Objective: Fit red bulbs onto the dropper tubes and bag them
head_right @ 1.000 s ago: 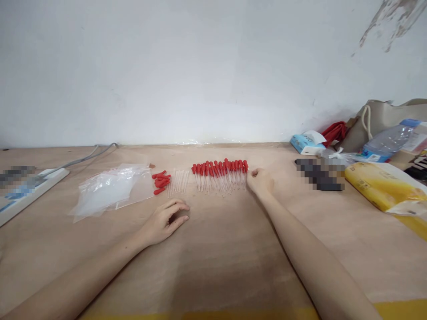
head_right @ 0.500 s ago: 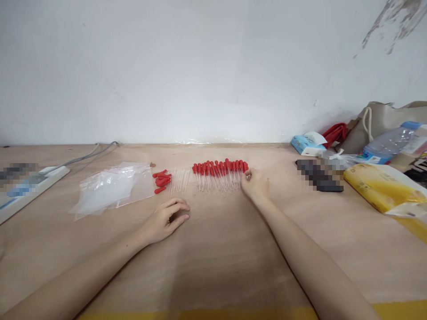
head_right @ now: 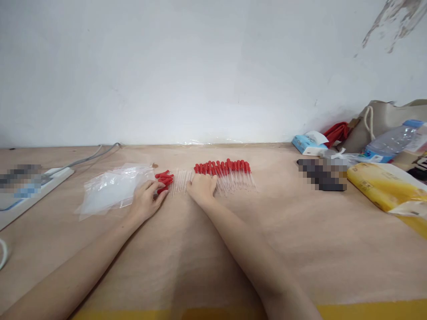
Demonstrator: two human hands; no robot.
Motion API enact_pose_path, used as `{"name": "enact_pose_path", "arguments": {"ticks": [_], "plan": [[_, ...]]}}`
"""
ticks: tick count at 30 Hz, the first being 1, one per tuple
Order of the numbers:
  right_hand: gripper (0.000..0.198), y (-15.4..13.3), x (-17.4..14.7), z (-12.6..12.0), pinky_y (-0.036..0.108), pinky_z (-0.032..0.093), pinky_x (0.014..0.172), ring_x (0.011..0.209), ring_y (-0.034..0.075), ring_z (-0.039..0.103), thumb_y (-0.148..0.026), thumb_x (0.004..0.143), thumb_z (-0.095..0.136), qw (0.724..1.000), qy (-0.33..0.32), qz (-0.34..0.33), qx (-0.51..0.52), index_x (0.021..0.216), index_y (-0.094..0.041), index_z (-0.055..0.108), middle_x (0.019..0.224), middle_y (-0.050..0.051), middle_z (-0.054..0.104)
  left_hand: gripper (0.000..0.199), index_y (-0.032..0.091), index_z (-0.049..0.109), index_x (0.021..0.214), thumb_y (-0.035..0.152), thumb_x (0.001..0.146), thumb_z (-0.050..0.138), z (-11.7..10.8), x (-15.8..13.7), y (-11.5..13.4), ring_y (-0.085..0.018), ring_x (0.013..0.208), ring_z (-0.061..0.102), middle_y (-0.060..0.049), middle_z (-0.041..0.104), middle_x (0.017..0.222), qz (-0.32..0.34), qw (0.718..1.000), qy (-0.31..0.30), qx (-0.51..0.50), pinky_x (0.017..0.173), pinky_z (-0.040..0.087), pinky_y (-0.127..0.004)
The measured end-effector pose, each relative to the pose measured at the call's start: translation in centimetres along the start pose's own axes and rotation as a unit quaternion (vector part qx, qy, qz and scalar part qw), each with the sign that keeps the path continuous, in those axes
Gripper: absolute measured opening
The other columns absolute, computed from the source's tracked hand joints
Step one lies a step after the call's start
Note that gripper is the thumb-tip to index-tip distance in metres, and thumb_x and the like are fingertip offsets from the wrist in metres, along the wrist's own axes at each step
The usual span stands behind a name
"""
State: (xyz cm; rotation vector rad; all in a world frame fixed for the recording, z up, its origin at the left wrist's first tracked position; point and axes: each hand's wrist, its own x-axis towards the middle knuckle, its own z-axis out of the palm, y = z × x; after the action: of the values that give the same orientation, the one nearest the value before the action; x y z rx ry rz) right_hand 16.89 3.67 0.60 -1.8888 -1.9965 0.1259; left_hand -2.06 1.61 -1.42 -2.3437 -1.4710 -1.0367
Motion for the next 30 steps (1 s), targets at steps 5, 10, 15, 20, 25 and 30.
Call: {"name": "enact_pose_path", "arguments": {"ticks": [5, 10, 15, 20, 25, 30], "plan": [[0.032, -1.0, 1.3, 0.4, 0.042, 0.025, 0.080, 0.076, 0.023, 0.057, -0.040, 0.077, 0.043, 0.998, -0.040, 0.043, 0.002, 0.076, -0.016, 0.065, 0.078, 0.011, 0.065, 0.008, 0.018, 0.056, 0.085, 0.021, 0.080, 0.050, 0.5, -0.1, -0.2, -0.017, 0.076, 0.054, -0.004, 0.053, 0.084, -0.018, 1.000, -0.005, -0.011, 0.070, 0.045, -0.029], [0.031, -1.5, 1.5, 0.5, 0.041, 0.027, 0.078, 0.074, 0.023, 0.059, -0.040, 0.074, 0.046, 0.997, -0.046, 0.055, 0.013, 0.081, -0.016, 0.064, 0.078, 0.012, 0.065, 0.013, 0.016, 0.058, 0.088, 0.020, 0.081, 0.048, 0.4, -0.2, 0.1, -0.017, 0.078, 0.052, -0.006, 0.050, 0.085, 0.006, 1.000, 0.012, -0.020, 0.070, 0.046, -0.030], [0.027, -1.0, 0.8, -0.6, 0.041, 0.030, 0.077, 0.079, 0.025, 0.058, -0.033, 0.077, 0.042, 0.999, -0.040, 0.029, 0.021, 0.080, -0.016, 0.063, 0.077, 0.011, 0.064, 0.017, 0.015, 0.058, 0.094, 0.020, 0.082, 0.047, -0.4, -0.1, 1.2, -0.018, 0.086, 0.051, -0.008, 0.046, 0.097, 0.022, 0.997, 0.055, -0.052, 0.077, 0.046, -0.032], [0.021, 3.3, -2.2, -2.6, 0.030, 0.038, 0.067, 0.076, 0.019, 0.055, -0.022, 0.083, 0.035, 0.987, 0.030, -0.103, 0.116, 0.085, -0.013, 0.054, 0.082, 0.011, 0.062, 0.017, 0.015, 0.057, 0.095, 0.021, 0.084, 0.045, -0.8, -0.4, 3.3, -0.016, 0.085, 0.052, -0.009, 0.042, 0.107, 0.015, 0.994, 0.032, -0.104, 0.081, 0.045, -0.034], [0.022, 8.8, -6.0, -3.2, 0.029, 0.041, 0.070, 0.080, 0.016, 0.056, -0.023, 0.086, 0.037, 0.952, 0.012, -0.233, 0.199, 0.102, -0.017, 0.050, 0.089, 0.007, 0.062, 0.012, 0.018, 0.053, 0.091, 0.025, 0.085, 0.044, -0.8, -1.4, 6.6, -0.016, 0.085, 0.054, -0.004, 0.054, 0.094, -0.049, 0.973, -0.112, -0.195, 0.076, 0.046, -0.031], [0.028, 9.7, -7.8, -3.6, 0.033, 0.036, 0.078, 0.085, 0.016, 0.057, -0.022, 0.088, 0.035, 0.940, 0.030, -0.293, 0.170, 0.108, -0.021, 0.054, 0.098, 0.006, 0.064, 0.013, 0.020, 0.052, 0.092, 0.029, 0.084, 0.046, -0.7, -2.1, 8.0, -0.013, 0.070, 0.054, 0.000, 0.059, 0.081, -0.058, 0.961, -0.170, -0.212, 0.061, 0.044, -0.026]]}}
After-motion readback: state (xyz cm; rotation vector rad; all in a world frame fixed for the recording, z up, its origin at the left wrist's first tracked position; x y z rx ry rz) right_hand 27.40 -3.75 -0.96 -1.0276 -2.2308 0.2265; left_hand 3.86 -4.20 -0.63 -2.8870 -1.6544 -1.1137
